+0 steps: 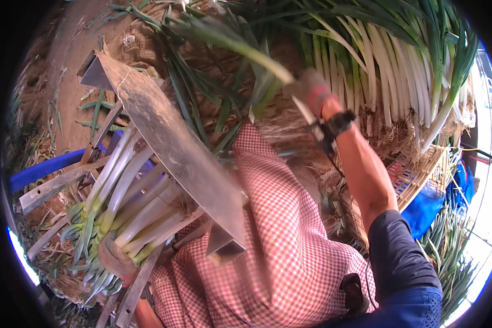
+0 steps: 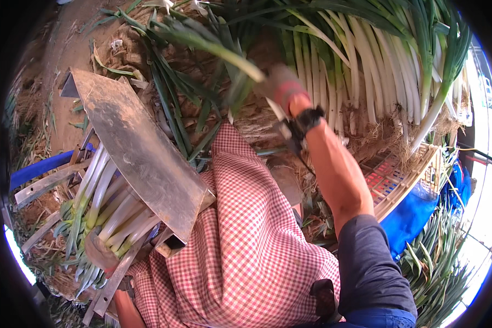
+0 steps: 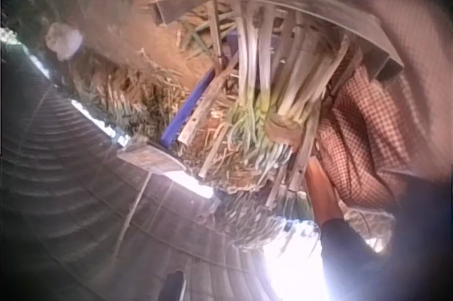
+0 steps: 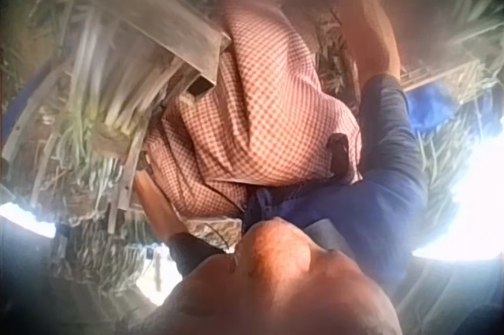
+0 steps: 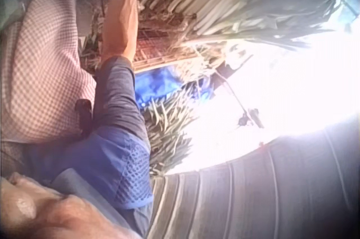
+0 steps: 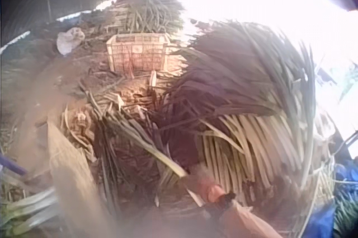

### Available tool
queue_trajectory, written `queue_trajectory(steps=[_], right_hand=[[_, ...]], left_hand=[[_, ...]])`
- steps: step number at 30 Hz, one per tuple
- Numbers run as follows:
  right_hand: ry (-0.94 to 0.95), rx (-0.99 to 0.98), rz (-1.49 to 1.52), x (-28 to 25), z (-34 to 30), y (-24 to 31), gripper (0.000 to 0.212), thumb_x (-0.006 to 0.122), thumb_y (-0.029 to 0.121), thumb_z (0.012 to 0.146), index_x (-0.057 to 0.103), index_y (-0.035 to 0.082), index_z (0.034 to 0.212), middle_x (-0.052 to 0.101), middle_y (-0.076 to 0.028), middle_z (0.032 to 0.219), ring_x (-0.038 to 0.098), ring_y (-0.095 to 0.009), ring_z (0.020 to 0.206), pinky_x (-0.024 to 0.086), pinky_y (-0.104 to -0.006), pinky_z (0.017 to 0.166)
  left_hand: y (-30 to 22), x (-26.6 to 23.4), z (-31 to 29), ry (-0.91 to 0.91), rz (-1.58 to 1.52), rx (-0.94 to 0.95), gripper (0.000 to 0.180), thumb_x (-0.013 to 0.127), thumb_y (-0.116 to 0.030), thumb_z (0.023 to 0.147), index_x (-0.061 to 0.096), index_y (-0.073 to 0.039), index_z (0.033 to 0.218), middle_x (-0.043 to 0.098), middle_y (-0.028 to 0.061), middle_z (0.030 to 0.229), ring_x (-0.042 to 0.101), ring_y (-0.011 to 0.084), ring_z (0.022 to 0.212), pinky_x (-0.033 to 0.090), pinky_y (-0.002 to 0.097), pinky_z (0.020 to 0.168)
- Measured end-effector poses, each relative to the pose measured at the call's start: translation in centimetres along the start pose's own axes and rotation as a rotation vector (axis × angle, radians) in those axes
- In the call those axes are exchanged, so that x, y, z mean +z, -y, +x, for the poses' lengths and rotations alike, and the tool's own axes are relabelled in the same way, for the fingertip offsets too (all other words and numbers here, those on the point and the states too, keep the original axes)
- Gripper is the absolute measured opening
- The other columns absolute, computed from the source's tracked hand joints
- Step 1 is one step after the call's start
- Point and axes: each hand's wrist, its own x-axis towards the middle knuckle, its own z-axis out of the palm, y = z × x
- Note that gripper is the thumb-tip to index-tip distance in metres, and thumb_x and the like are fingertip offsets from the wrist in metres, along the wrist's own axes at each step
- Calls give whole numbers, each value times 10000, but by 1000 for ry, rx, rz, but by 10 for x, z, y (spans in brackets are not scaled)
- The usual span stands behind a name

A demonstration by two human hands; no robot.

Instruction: Sorting and bundling leeks in an agricultural setting using a scale and tape.

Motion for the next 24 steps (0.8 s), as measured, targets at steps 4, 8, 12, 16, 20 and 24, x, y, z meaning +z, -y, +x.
queue_trajectory(steps=[4, 8, 12, 16, 20, 24], right_hand=[[-117, -9, 170, 15, 46, 15, 417, 734, 277, 793, 728, -35, 1069, 720, -275, 993, 716, -399, 899, 566, -442, 801], [-150, 139, 88, 115, 45, -9, 431, 769, 297, 788, 718, -3, 1092, 731, -237, 1053, 696, -401, 1058, 562, -453, 869], [-112, 281, 282, 164, 27, -13, 482, 785, 311, 771, 682, 9, 1132, 721, -239, 1095, 698, -399, 1040, 561, -438, 848], [-153, 301, 202, 179, 21, 16, 503, 795, 315, 766, 623, 28, 1141, 722, -232, 1062, 696, -407, 1024, 555, -471, 850], [-297, 246, 63, 206, 20, 6, 562, 802, 309, 756, 547, 40, 1178, 720, -221, 1033, 697, -425, 993, 550, -496, 851], [-164, 297, -14, 198, 17, 16, 474, 754, 257, 810, 579, 94, 1219, 716, -183, 1158, 691, -375, 1097, 567, -485, 881]], left_hand=[[-2, 14, 7, 14, -34, -14, 498, 376, -383, 1070, 675, 12, 1121, 664, 220, 1089, 622, 429, 999, 470, 520, 895], [-2, 3, 7, 4, -45, 15, 491, 373, -372, 1071, 662, 18, 1143, 665, 222, 1094, 627, 426, 987, 473, 515, 895], [-7, 3, 10, 3, -49, 56, 484, 365, -362, 1075, 651, 18, 1163, 666, 216, 1104, 630, 417, 1006, 475, 512, 913], [-9, 3, 6, 13, 20, 26, 483, 361, -356, 1079, 655, 19, 1155, 666, 213, 1109, 628, 412, 1020, 477, 505, 918], [-5, 5, 7, 2, 27, 16, 482, 359, -353, 1081, 659, 22, 1125, 662, 214, 1092, 622, 413, 1006, 475, 509, 901], [-8, 3, 8, -2, -7, 0, 482, 367, -367, 1077, 660, 16, 1096, 660, 206, 1065, 615, 417, 993, 459, 520, 891]])
